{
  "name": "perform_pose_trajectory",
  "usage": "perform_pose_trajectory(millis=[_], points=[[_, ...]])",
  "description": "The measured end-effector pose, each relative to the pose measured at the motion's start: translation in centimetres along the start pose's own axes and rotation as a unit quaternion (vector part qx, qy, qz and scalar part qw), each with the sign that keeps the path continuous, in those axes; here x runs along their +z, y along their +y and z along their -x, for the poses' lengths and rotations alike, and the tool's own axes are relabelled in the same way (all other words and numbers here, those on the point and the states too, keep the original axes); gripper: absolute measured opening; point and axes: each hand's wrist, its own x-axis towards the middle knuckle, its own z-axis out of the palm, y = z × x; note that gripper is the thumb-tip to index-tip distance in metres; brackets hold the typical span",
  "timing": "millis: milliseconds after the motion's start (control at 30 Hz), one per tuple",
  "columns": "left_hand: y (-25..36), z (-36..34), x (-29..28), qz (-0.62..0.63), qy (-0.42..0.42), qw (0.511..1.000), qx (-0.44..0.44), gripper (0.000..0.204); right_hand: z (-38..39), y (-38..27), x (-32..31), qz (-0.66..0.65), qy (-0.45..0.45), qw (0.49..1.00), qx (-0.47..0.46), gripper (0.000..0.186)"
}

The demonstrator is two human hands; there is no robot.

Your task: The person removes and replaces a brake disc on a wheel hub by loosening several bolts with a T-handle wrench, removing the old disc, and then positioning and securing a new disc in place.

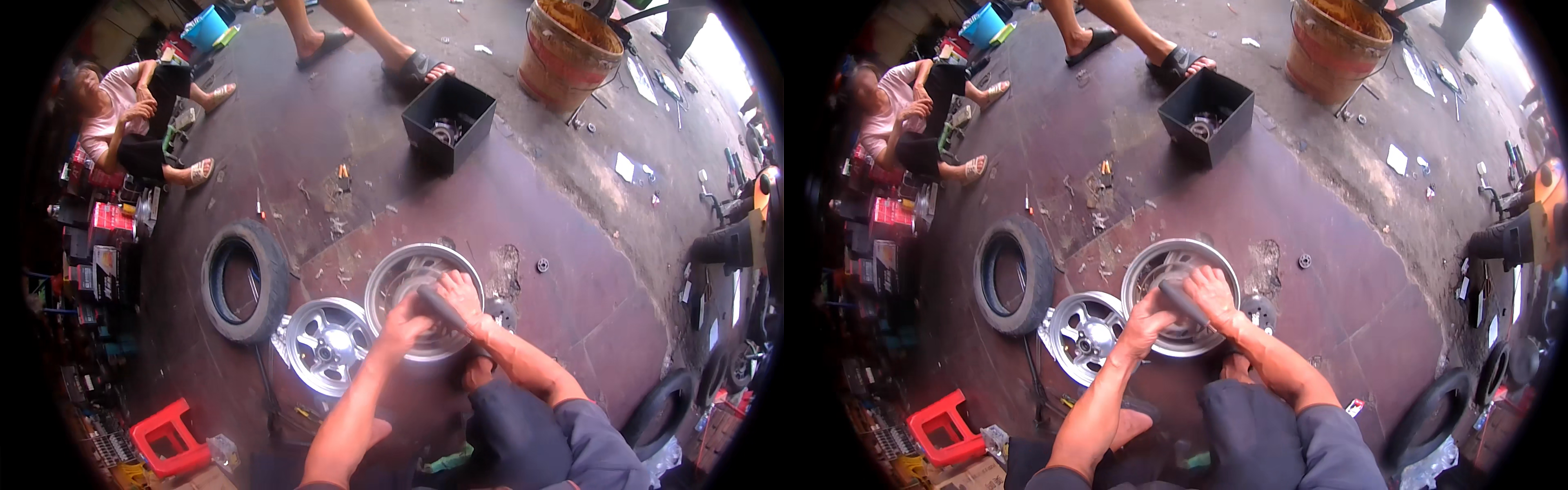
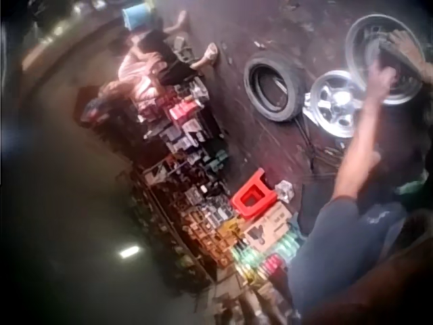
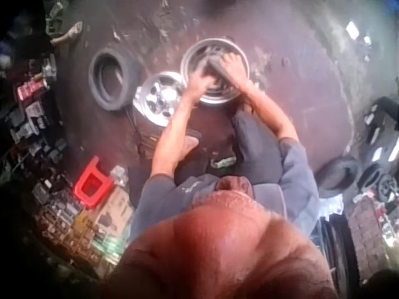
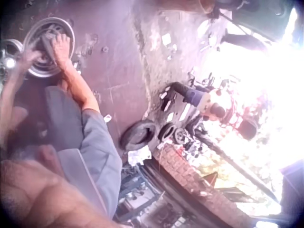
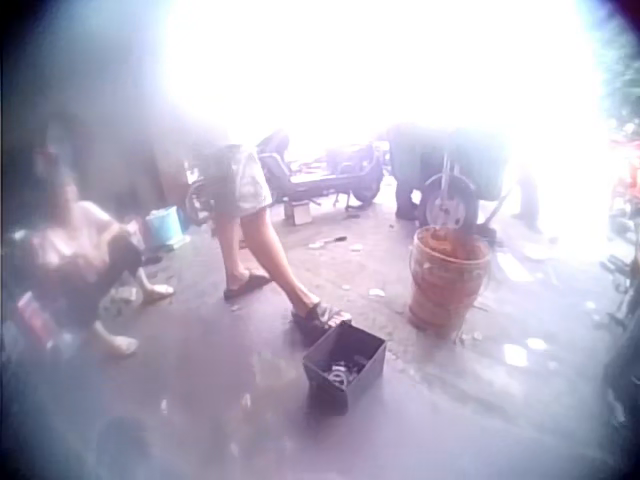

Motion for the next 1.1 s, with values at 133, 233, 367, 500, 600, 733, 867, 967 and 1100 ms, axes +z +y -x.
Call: perform_pose_trajectory(millis=[133, 233, 367, 500, 600, 733, 867, 967, 1100], points=[[-3.3, -0.8, -1.0, -0.388, 0.075, 0.905, 0.159, 0.032, -0.6, -0.4, -0.1, -0.011, 0.012, 0.999, -0.041, 0.026], [-3.7, -1.6, -0.8, -0.518, 0.121, 0.804, 0.265, 0.015, -0.4, -0.2, 0.3, -0.023, -0.061, 0.998, -0.022, 0.045], [-5.4, -2.4, -1.5, -0.547, 0.179, 0.735, 0.357, 0.012, 0.2, -1.2, -0.1, -0.062, 0.024, 0.997, 0.046, 0.046], [-5.7, -3.9, -1.5, -0.508, 0.251, 0.717, 0.407, 0.018, 1.0, -0.5, -1.7, -0.145, 0.069, 0.98, 0.114, 0.058], [-6.0, -4.1, -2.2, -0.48, 0.224, 0.764, 0.368, 0.018, 1.6, -0.3, -1.4, -0.174, 0.066, 0.969, 0.164, 0.06], [-5.5, -3.9, -2.2, -0.452, 0.137, 0.825, 0.311, 0.011, 2.4, -0.1, -0.9, -0.247, 0.045, 0.943, 0.218, 0.053], [-4.5, -3.3, -3.3, -0.516, 0.072, 0.799, 0.3, 0.011, 3.0, -0.2, -1.1, -0.32, 0.033, 0.898, 0.299, 0.055], [-4.9, -3.6, -3.8, -0.566, 0.065, 0.738, 0.361, 0.01, 2.8, -0.6, -0.7, -0.304, 0.031, 0.906, 0.294, 0.055], [-5.7, -3.8, -3.3, -0.593, 0.083, 0.697, 0.394, 0.013, 2.9, -0.3, -0.2, -0.28, 0.056, 0.915, 0.287, 0.056]])
